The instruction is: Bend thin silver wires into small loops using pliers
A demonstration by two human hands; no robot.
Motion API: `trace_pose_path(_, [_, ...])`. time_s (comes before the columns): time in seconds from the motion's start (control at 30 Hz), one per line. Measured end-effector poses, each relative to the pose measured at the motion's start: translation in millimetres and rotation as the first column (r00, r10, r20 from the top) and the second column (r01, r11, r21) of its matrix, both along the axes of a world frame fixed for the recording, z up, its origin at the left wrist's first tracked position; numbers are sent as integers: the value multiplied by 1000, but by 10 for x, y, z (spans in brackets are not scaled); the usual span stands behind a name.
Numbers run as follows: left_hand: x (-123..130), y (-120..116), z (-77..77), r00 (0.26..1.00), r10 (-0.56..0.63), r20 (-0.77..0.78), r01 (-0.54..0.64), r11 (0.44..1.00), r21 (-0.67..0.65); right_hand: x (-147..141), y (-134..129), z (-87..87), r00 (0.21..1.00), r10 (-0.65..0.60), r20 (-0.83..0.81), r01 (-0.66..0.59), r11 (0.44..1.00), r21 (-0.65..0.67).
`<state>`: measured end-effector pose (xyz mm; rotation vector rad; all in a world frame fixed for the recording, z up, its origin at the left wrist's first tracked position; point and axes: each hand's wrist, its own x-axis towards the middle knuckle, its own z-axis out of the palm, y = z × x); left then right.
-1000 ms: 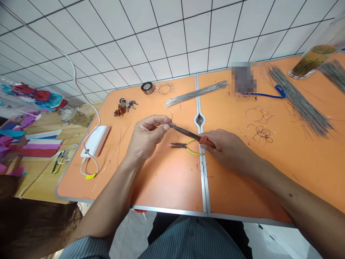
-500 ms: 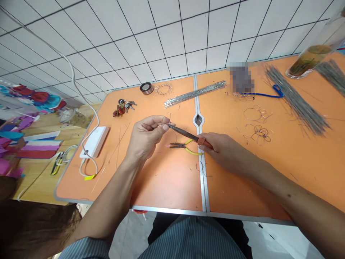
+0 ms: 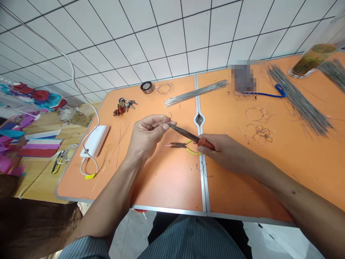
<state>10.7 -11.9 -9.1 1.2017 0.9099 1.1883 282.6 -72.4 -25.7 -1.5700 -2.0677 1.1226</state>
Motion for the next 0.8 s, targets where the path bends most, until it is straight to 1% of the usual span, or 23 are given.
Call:
trace_pose_path(0.17, [0, 1, -2, 999, 16, -32, -17, 999, -31, -41, -28, 31, 1000, -14, -22, 13, 999, -51])
trace_pose_path(0.3, [6, -12, 8, 999, 22, -24, -23, 999, -38, -64, -34, 70, 998, -27, -54, 23, 996, -81])
trace_pose_path(0.6, [12, -10, 39, 999, 29, -42, -32, 998, -62, -51, 2, 90, 988, 11, -152, -32, 989, -142])
trace_pose_path(0.7, [2, -4, 44, 999, 26, -46, -29, 997, -65, -53, 1, 98, 988, 1, -153, -26, 987, -161])
trace_pose_path(0.8, [-17, 0, 47, 999, 5, -38, -8, 998, -67, -54, -10, 90, 991, -6, -131, -13, 990, -142])
